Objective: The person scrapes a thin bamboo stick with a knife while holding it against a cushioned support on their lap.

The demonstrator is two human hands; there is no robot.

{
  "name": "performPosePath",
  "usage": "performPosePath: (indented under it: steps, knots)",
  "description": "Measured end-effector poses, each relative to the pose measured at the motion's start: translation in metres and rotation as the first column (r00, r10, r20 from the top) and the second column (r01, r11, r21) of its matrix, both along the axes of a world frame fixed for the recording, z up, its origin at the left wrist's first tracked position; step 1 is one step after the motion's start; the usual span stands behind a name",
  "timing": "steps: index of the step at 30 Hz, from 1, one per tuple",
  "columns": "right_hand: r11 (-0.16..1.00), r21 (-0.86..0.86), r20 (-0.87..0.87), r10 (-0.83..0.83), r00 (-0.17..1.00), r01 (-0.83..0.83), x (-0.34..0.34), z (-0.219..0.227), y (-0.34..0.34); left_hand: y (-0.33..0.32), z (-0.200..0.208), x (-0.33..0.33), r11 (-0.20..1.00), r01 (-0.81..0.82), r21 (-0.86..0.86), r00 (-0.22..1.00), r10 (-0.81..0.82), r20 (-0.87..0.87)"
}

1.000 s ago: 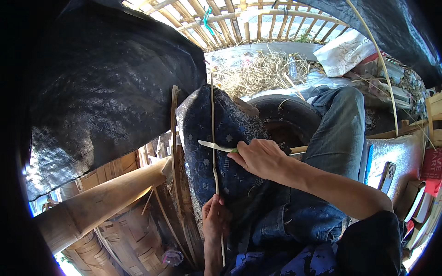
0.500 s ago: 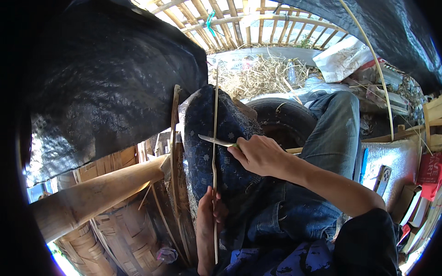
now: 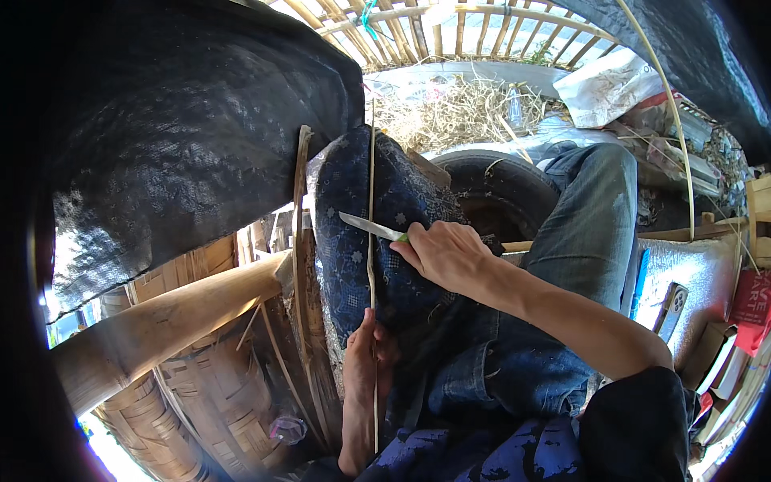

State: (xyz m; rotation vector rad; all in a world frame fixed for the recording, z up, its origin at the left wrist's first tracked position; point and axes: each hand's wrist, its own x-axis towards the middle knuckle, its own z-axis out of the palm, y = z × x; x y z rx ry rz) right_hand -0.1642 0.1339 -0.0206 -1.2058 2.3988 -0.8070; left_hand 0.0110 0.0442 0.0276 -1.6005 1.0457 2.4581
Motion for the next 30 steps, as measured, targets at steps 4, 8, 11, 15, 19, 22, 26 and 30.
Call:
performPosePath:
  steps: [4, 8, 11, 15, 19, 22, 26, 30]
  knots:
    - [0.996, -0.073, -0.042, -0.06, 0.997, 0.057, -0.012, -0.019, -0.009, 0.007, -0.001, 0.004, 0.998, 0.041, -0.053, 0.999, -0.04, 0.008]
    - [0.993, -0.093, 0.011, -0.064, 0.998, 0.065, -0.042, -0.033, -0.018, 0.008, 0.002, 0.007, 1.0, 0.031, -0.001, 0.999, -0.031, -0.019]
    - [0.989, -0.128, 0.067, -0.064, 0.996, 0.072, -0.051, -0.024, -0.019, -0.001, 0.002, 0.006, 0.997, -0.034, 0.072, 0.999, 0.036, -0.032]
    - [0.986, -0.15, 0.225, -0.043, 0.973, 0.078, -0.029, 0.008, -0.007, 0.0, 0.002, 0.003, 0.995, -0.072, 0.07, 0.997, 0.074, -0.029]
    - [1.0, -0.026, 0.171, 0.02, 0.985, -0.015, -0.011, 0.016, 0.011, 0.001, -0.001, 0.003, 0.998, 0.011, -0.07, 0.999, -0.013, -0.032]
    - [0.999, -0.047, 0.105, 0.022, 0.994, -0.017, -0.007, 0.014, 0.012, 0.001, -0.005, 0.003, 0.988, 0.047, -0.147, 0.999, -0.047, 0.0]
    - [1.0, -0.011, -0.016, -0.003, 1.0, 0.003, -0.001, 0.011, 0.007, 0.004, -0.008, 0.003, 0.979, 0.061, -0.193, 0.998, -0.057, 0.026]
    - [0.998, 0.068, 0.021, -0.009, 1.0, 0.008, 0.001, 0.008, 0.002, 0.009, -0.007, 0.001, 0.966, 0.08, -0.248, 0.996, -0.068, 0.056]
